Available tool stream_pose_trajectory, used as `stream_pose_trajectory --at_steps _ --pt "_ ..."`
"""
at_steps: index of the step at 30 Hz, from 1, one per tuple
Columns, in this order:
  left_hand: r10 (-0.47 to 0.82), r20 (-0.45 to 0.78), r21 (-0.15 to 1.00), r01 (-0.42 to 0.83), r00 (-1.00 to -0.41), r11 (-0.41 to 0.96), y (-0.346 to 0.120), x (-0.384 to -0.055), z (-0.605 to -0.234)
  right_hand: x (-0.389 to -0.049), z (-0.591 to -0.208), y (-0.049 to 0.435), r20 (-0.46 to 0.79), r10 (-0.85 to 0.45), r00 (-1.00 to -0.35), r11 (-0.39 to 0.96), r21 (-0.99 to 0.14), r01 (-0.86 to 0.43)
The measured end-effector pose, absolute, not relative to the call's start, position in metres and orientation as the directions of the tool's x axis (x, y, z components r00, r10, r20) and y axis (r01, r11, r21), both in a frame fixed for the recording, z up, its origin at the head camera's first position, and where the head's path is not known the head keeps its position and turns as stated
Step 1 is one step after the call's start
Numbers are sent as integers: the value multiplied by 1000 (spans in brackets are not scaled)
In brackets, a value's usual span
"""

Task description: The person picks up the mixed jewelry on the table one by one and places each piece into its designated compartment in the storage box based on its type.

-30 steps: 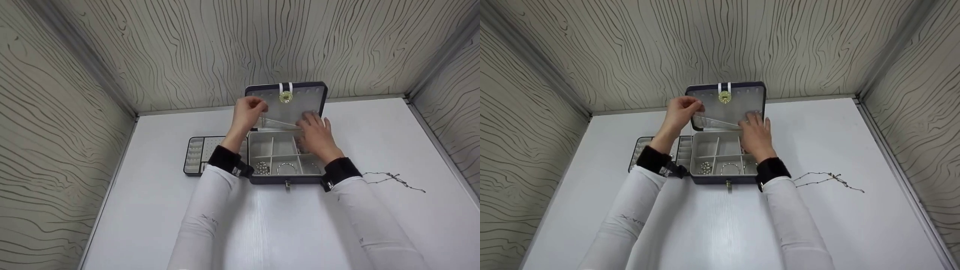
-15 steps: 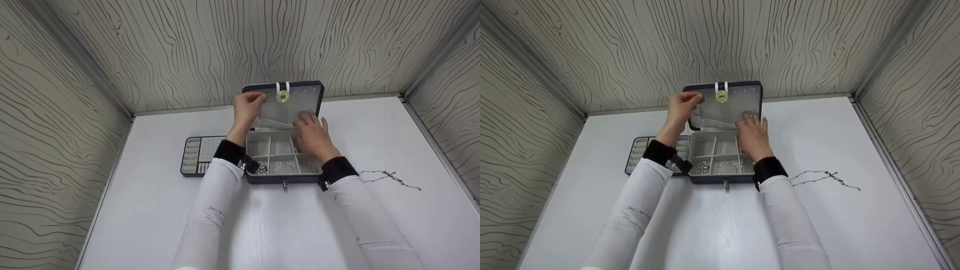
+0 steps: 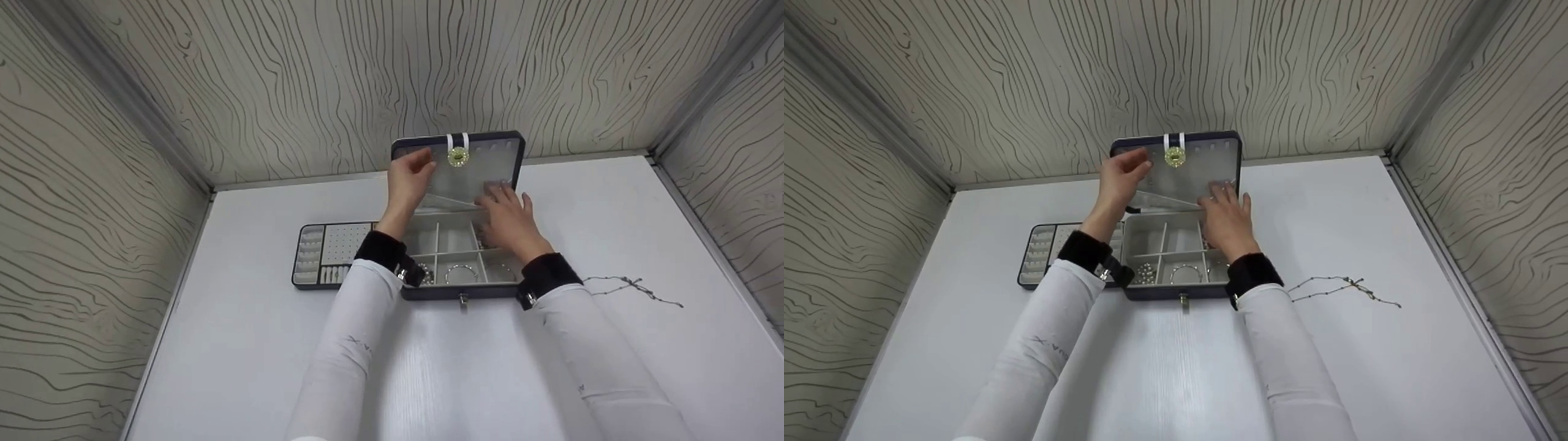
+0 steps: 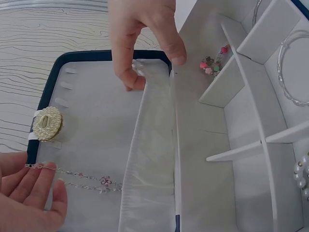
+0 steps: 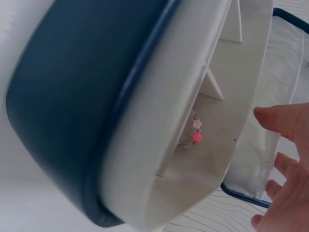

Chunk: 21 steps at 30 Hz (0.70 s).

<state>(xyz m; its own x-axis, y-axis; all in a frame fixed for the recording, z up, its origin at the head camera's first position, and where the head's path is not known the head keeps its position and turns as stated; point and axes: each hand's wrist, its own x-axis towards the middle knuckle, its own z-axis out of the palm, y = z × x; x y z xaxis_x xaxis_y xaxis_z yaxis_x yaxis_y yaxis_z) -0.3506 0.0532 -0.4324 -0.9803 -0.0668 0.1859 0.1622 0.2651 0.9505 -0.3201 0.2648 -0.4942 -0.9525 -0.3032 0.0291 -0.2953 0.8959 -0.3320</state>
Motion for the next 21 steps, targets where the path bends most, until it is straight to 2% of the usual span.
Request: stream_pose_trajectory --at_steps 10,15,21 --pt "-58 202 916 168 -978 365 57 -347 -438 -320 -495 263 37 -302 -952 894 -337 -297" --pt "19 250 861 232 -968 454 61 -348 -438 -319 -496 264 48 -302 -952 895 -330 -301" --pt "97 249 785 259 -964 563 62 -349 -438 -319 -496 265 40 -298 -954 896 -333 -294"
